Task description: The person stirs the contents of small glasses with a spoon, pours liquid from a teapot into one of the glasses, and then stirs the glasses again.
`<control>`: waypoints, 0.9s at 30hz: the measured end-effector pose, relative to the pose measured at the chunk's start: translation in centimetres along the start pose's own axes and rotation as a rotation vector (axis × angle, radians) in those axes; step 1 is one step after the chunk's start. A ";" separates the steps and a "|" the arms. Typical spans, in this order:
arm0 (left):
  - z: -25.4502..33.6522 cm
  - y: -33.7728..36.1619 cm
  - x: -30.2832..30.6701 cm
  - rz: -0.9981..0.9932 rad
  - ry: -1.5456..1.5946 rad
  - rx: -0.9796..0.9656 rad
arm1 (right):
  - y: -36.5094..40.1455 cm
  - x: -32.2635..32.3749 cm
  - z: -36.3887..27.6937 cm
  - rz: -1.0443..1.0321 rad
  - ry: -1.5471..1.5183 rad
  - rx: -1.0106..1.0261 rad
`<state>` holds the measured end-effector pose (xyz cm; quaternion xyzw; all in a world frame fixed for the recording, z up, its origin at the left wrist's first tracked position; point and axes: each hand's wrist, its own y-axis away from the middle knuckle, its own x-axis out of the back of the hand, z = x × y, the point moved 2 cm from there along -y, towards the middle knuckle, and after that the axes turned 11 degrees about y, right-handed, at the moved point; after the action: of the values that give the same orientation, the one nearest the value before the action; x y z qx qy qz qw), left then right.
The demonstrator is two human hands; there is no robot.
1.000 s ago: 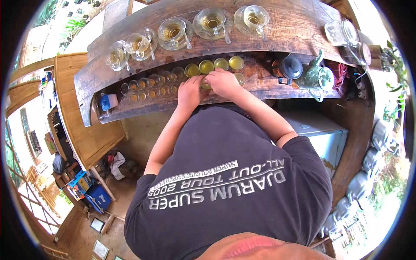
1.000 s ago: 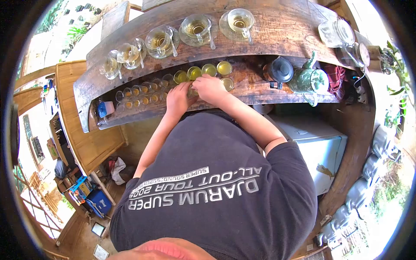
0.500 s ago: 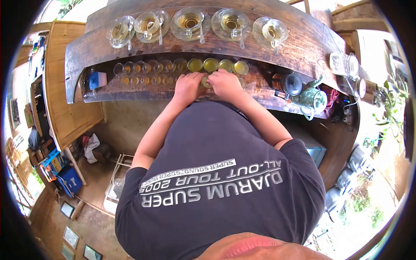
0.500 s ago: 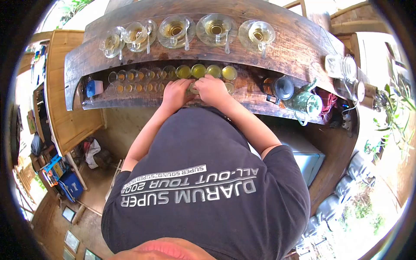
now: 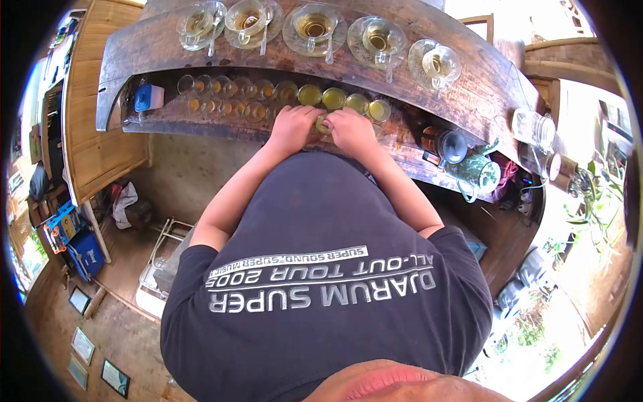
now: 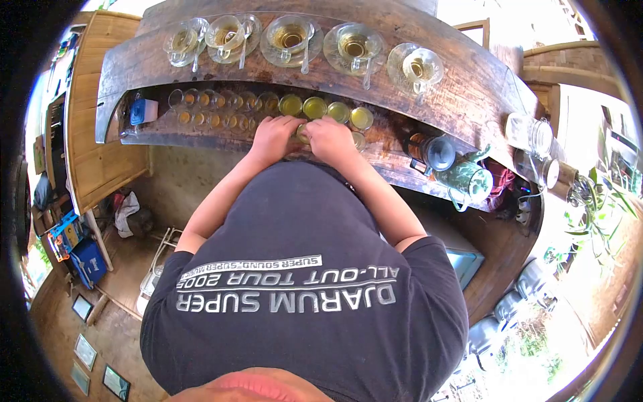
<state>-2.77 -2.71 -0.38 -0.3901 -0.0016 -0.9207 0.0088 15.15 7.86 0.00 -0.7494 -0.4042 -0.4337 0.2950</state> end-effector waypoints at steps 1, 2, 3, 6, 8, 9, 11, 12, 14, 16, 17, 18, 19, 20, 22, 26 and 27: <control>0.0 0.0 -0.1 -0.016 -0.021 0.014 | -0.1 0.2 0.1 0.038 0.012 -0.040; 0.0 -0.1 -0.2 -0.032 -0.042 0.026 | -0.1 0.3 0.3 0.076 0.024 -0.082; 0.1 -0.1 -0.2 -0.039 -0.043 0.021 | -0.1 0.0 0.5 0.079 0.023 -0.090; 0.0 -0.5 -0.1 -0.041 -0.039 0.012 | 0.0 -0.6 0.5 0.057 -0.021 -0.010; 0.1 -0.4 0.1 -0.032 -0.009 -0.001 | 0.3 -0.4 0.1 -0.023 -0.004 -0.036; 0.2 -0.4 0.1 -0.039 -0.013 -0.007 | 0.0 -0.3 0.3 -0.016 -0.007 -0.043; 0.4 -0.6 0.1 -0.058 -0.060 0.010 | -0.3 -0.2 0.9 0.066 -0.018 -0.042; 0.3 -0.6 -0.1 -0.062 -0.062 0.005 | -0.2 -0.4 1.0 0.071 -0.018 -0.046; 0.0 -0.7 -0.2 -0.058 -0.054 0.003 | 0.1 -1.3 0.8 -0.021 -0.038 -0.016; 0.4 -0.8 0.2 -0.059 -0.063 0.000 | 0.3 -0.6 0.7 -0.013 -0.015 -0.042; 0.6 -0.7 0.3 -0.058 -0.065 0.000 | 0.4 -0.3 0.8 -0.011 0.009 -0.068; 0.6 -0.6 0.3 -0.061 -0.064 0.002 | 0.3 -0.6 0.8 -0.014 0.007 -0.070; 0.5 -0.6 0.3 -0.042 -0.061 -0.006 | 0.0 -0.8 1.0 0.055 0.004 -0.048; 0.5 -0.6 0.2 -0.022 -0.058 -0.014 | -0.1 -0.9 1.1 0.124 0.003 -0.027; 0.5 -0.6 0.1 -0.035 -0.057 -0.003 | 0.3 -1.2 0.9 0.074 -0.024 -0.024; 0.5 -0.5 0.1 -0.025 -0.047 -0.004 | 0.7 -0.3 1.2 0.041 0.012 -0.074; 0.5 -0.5 0.0 -0.021 -0.044 0.001 | 0.6 -0.4 1.1 0.036 0.013 -0.070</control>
<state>-2.42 -2.25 0.01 -0.4104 -0.0064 -0.9119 -0.0009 15.96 8.30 -0.94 -0.7636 -0.3734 -0.4468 0.2789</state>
